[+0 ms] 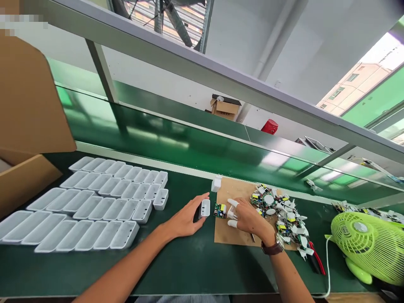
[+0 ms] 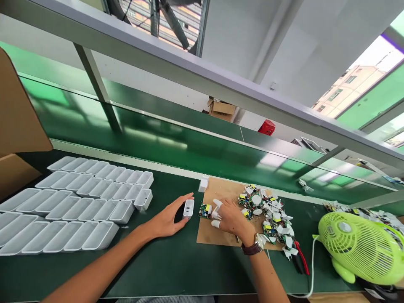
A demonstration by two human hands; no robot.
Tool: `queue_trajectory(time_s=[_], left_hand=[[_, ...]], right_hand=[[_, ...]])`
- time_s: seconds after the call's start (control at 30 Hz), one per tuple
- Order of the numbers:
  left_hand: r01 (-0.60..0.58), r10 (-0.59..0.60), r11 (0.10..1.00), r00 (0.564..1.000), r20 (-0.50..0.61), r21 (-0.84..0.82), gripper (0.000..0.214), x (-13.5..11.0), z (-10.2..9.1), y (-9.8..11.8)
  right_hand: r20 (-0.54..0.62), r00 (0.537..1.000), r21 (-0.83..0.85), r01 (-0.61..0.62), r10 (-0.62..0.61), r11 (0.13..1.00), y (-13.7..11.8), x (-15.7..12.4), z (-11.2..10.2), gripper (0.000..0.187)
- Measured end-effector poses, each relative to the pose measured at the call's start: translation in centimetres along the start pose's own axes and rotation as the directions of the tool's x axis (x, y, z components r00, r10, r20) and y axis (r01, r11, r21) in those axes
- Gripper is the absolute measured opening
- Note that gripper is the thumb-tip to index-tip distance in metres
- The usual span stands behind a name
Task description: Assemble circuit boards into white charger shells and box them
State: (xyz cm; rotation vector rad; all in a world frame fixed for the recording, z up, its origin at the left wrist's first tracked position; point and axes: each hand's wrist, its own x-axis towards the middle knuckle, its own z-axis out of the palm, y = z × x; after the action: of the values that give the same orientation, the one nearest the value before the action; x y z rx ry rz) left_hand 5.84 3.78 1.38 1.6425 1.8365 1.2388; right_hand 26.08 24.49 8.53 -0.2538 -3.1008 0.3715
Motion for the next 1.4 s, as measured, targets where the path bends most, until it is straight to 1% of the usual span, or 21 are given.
queue_trajectory(time_s=[0.07,0.13,0.23,0.3,0.33,0.4,0.47,0.5,0.53,0.57,0.6,0.67,0.73,0.77,0.83,0.93,1.03,1.1,1.17,1.3,1.4], left_hand=[[0.000,0.000,1.000,1.000,-0.010,0.004,0.081,-0.1,0.2,0.1],[0.014,-0.013,1.000,0.999,-0.047,0.022,0.081,0.0,0.4,0.1],[0.077,-0.064,0.993,0.988,-0.143,0.086,0.077,0.4,0.6,0.0],[0.171,-0.146,0.977,0.973,-0.181,0.127,0.077,0.6,0.4,0.0],[0.225,-0.199,0.965,0.964,-0.179,0.139,0.080,0.6,0.2,0.2],[0.307,-0.289,0.941,0.948,-0.132,0.144,0.096,0.6,-0.3,0.5],[0.320,-0.314,0.939,0.947,-0.064,0.124,0.115,0.5,-1.0,0.9],[0.308,-0.306,0.945,0.951,-0.033,0.105,0.121,0.4,-1.2,1.0],[0.294,-0.294,0.952,0.956,-0.005,0.084,0.122,0.4,-1.5,1.0],[0.286,-0.288,0.956,0.958,0.021,0.062,0.117,0.4,-1.7,1.0],[0.288,-0.290,0.957,0.956,0.046,0.040,0.107,0.4,-1.8,0.8],[0.302,-0.302,0.953,0.951,0.065,0.004,0.080,0.5,-1.9,0.5],[0.267,-0.267,0.964,0.964,0.008,-0.006,0.062,0.7,-1.6,0.0],[0.227,-0.226,0.974,0.973,-0.044,0.004,0.060,0.7,-1.4,-0.2],[0.131,-0.123,0.990,0.981,-0.147,0.049,0.064,0.8,-1.0,-0.7],[0.043,-0.021,0.994,0.977,-0.210,0.099,0.067,0.7,-0.4,-1.4],[-0.004,0.034,0.991,0.975,-0.220,0.135,0.067,0.8,-0.1,-1.7],[-0.023,0.059,0.986,0.975,-0.214,0.168,0.066,0.8,0.0,-1.6],[-0.026,0.068,0.979,0.977,-0.201,0.204,0.063,0.9,0.0,-1.5],[-0.037,0.081,0.966,0.984,-0.160,0.256,0.058,1.0,0.0,-1.1],[-0.058,0.099,0.959,0.985,-0.139,0.276,0.057,1.0,0.0,-1.0]], right_hand=[[0.032,0.999,-0.020,-0.037,0.038,0.999,0.2,-0.2,0.4,0.043],[0.031,0.997,-0.018,-0.073,0.074,0.997,0.4,-0.4,0.8,0.041],[-0.021,0.997,0.033,-0.068,0.068,0.997,0.2,-0.6,1.4,0.059],[-0.060,0.998,0.054,-0.027,0.031,0.998,-0.1,-0.5,1.9,0.068],[-0.072,0.997,0.053,-0.012,0.016,0.999,-0.2,-0.4,2.1,0.067],[-0.082,0.997,0.041,-0.006,0.009,0.999,-0.4,-0.1,2.7,0.058],[-0.099,0.995,0.054,-0.008,0.013,0.999,-0.6,0.3,3.0,0.054],[-0.121,0.993,0.084,-0.006,0.016,0.996,-0.6,0.4,3.0,0.054],[-0.155,0.988,0.132,0.000,0.021,0.991,-0.7,0.6,2.9,0.054],[-0.202,0.979,0.194,0.012,0.027,0.981,-0.8,0.8,2.8,0.055],[-0.251,0.967,0.260,0.034,0.034,0.965,-0.9,1.0,2.6,0.056],[-0.332,0.943,0.369,0.103,0.028,0.924,-1.3,1.6,2.2,0.056],[-0.371,0.928,0.426,0.177,-0.007,0.887,-1.7,2.1,2.0,0.055],[-0.389,0.921,0.438,0.207,-0.024,0.875,-2.0,2.4,2.1,0.054],[-0.434,0.900,0.433,0.246,-0.038,0.867,-2.4,2.8,2.6,0.056],[-0.510,0.857,0.354,0.285,-0.071,0.891,-2.9,2.9,3.5,0.059],[-0.555,0.821,0.254,0.321,-0.134,0.912,-3.2,2.6,4.0,0.062],[-0.569,0.808,0.207,0.319,-0.151,0.925,-3.4,2.3,4.1,0.065],[-0.559,0.814,0.176,0.302,-0.157,0.937,-3.6,2.1,4.2,0.067],[-0.501,0.853,0.168,0.259,-0.144,0.951,-4.0,2.0,4.3,0.069],[-0.498,0.857,0.169,0.245,-0.132,0.954,-4.2,2.1,4.4,0.070]])
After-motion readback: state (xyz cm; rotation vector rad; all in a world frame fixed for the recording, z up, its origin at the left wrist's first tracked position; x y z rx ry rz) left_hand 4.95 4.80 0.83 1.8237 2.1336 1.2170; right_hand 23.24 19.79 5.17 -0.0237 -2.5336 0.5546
